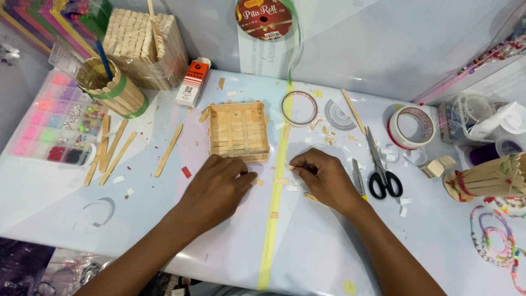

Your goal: Cutting double-sided tape and applying it to small wooden sticks for a handicraft project.

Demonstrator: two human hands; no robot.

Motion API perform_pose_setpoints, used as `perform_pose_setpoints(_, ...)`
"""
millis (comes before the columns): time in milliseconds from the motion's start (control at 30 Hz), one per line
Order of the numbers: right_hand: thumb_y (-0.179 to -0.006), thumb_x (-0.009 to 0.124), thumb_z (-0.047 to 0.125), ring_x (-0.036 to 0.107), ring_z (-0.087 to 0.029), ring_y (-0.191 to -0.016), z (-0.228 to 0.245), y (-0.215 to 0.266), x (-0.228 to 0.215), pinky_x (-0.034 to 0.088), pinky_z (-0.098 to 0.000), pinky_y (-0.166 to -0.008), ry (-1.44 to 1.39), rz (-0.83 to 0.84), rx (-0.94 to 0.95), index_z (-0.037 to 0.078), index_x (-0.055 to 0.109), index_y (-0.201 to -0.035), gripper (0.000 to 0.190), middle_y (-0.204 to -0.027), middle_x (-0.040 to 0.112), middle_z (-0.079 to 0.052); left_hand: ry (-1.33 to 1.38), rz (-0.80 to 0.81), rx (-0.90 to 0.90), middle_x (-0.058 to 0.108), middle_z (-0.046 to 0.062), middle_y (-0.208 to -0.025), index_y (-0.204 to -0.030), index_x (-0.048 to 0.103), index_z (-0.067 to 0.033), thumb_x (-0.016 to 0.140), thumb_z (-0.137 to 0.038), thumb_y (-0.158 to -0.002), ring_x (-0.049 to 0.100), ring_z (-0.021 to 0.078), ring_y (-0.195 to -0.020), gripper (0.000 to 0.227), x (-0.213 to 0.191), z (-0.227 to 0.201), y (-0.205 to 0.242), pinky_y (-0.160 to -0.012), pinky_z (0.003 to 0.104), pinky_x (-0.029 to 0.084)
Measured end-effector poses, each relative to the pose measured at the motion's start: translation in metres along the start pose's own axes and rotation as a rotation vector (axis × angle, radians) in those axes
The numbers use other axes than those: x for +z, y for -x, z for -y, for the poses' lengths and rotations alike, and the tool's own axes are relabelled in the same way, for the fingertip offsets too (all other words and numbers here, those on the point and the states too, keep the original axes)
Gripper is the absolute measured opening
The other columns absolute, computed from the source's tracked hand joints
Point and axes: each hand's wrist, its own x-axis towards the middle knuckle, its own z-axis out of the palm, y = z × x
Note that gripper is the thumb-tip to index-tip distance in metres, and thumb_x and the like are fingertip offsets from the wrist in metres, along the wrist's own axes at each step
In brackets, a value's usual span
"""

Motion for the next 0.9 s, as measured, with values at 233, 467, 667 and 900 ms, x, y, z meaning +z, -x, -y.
perform_pose_setpoints(233,-0.091,0.070,0.001,0.070,-0.023,-0.082,0.007,0.000,-0.007,0.057,-0.0375,-0.073,0.036,0.013,-0.013,0.004,0.077,-0.101,0.012,-0.087,0.074,-0.014,-0.060,0.109,0.037,0.070,0.010,-0.083,-0.093,0.081,-0.0086,0.075,-0.009,-0.089,0.067,0.0233,-0.080,0.007,0.017,0.002,-0.002,-0.076,0.038,0.048)
perform_pose_setpoints(467,-0.090,0.071,0.000,0.069,-0.025,-0.082,0.008,0.000,-0.011,0.056,-0.0396,-0.073,0.024,0.020,-0.036,0.005,0.080,-0.100,0.015,-0.091,0.073,-0.016,-0.002,0.082,-0.006,0.071,0.006,-0.080,-0.090,0.081,-0.0123,0.077,-0.013,-0.087,0.066,0.0204,-0.078,0.005,0.012,0.001,0.000,-0.077,0.037,0.048)
perform_pose_setpoints(667,-0.094,0.068,0.000,0.065,-0.023,-0.079,-0.013,-0.011,-0.041,0.054,-0.0377,-0.071,0.027,-0.163,-0.022,0.008,0.079,-0.105,0.018,-0.093,0.071,-0.015,-0.020,-0.124,-0.011,0.069,0.005,-0.093,-0.102,0.079,-0.0127,0.077,-0.015,-0.086,0.065,0.0224,-0.082,0.016,0.010,0.011,-0.014,-0.076,0.040,0.047)
perform_pose_setpoints(900,-0.089,0.072,0.008,0.065,-0.025,-0.079,0.035,0.007,-0.080,0.054,-0.0408,-0.073,0.171,0.092,0.294,0.003,0.079,-0.103,0.016,-0.094,0.075,-0.016,-0.097,0.005,-0.155,0.071,0.003,-0.100,-0.098,0.080,-0.0141,0.077,-0.017,-0.084,0.065,0.0233,-0.106,0.014,0.027,0.036,-0.022,-0.095,0.044,0.045)
